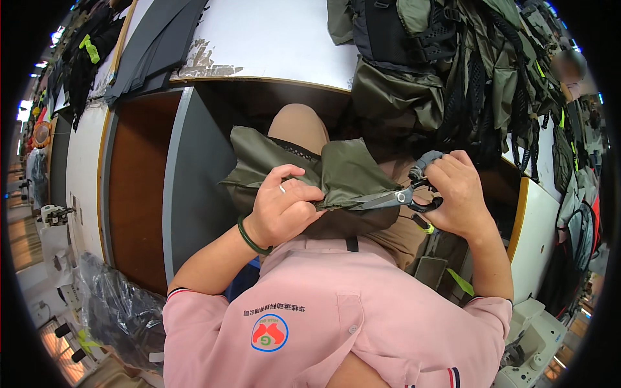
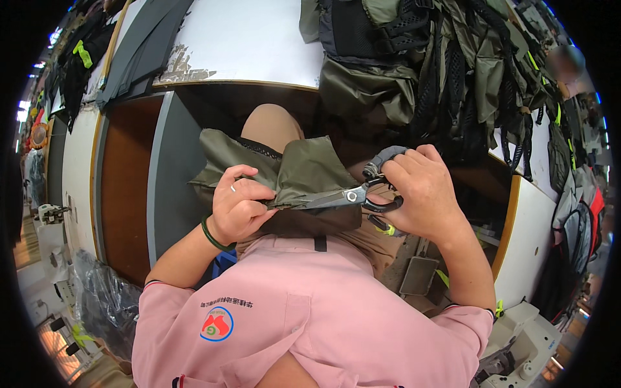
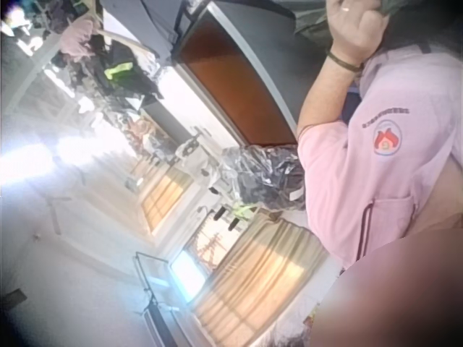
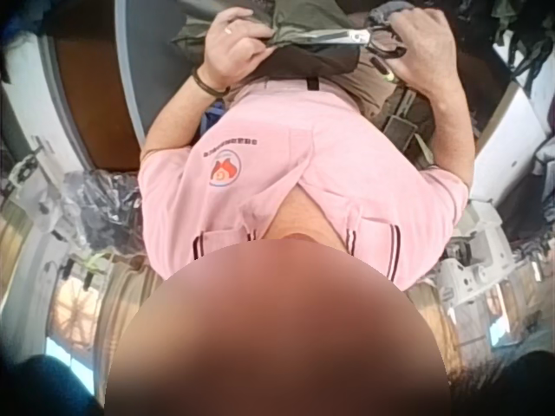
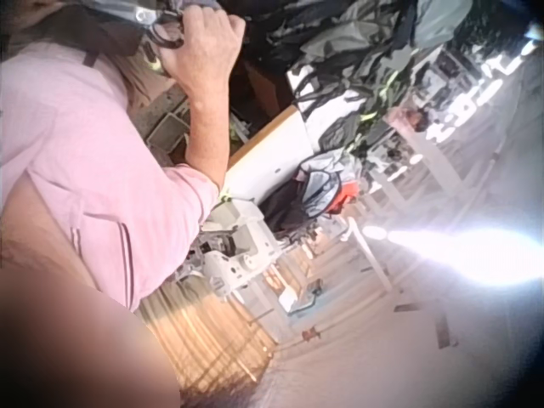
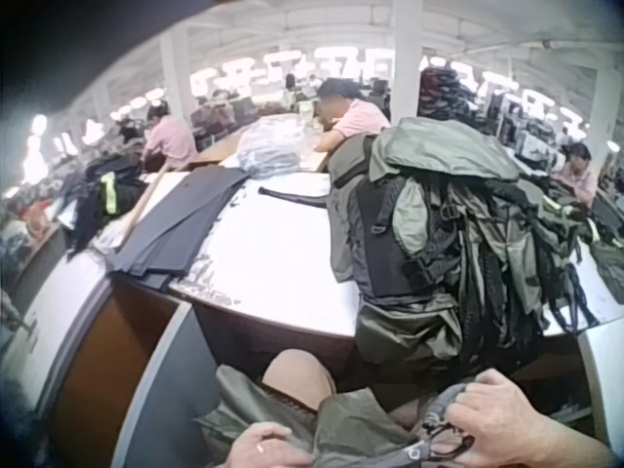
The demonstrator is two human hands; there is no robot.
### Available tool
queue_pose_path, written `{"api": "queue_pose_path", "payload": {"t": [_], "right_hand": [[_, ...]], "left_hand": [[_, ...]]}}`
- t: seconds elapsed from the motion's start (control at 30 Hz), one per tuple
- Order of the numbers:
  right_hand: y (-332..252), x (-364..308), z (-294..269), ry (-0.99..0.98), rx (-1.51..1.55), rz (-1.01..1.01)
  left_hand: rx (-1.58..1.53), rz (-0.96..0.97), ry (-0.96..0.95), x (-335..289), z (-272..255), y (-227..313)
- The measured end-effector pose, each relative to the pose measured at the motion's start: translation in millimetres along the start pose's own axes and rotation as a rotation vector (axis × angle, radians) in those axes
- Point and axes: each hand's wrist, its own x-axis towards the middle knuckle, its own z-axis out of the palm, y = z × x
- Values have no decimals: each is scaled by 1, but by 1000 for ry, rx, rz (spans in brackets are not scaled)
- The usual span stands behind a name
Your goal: Using scissors to trim and inspect components of olive drab tactical vests or backpacks in a factory setting.
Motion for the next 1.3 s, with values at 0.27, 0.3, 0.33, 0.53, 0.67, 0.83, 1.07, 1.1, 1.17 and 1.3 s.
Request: {"api": "queue_pose_path", "payload": {"t": [0.27,0.3,0.33,0.53,0.67,0.83,1.07,1.1,1.17,1.3], "right_hand": [[-3,9,3,15,-171,-99],[-3,9,5,27,-176,-106],[-4,10,6,40,-180,-113],[-2,8,16,45,-171,-122],[3,4,20,30,-177,-129],[8,6,15,91,-160,-62],[9,8,10,53,-106,-92],[9,7,12,42,-112,-92],[10,4,17,31,-118,-92],[14,1,18,43,-65,-94]], "left_hand": [[-51,-23,-12,7,6,1],[-74,-31,-12,6,7,1],[-73,-31,-11,8,7,0],[-126,-57,-38,11,6,0],[-136,-65,-45,11,7,1],[-116,-74,-30,10,8,2],[-106,-65,-29,10,9,2],[-107,-62,-32,10,9,2],[-109,-58,-32,9,11,2],[-102,-55,-34,9,12,4]]}}
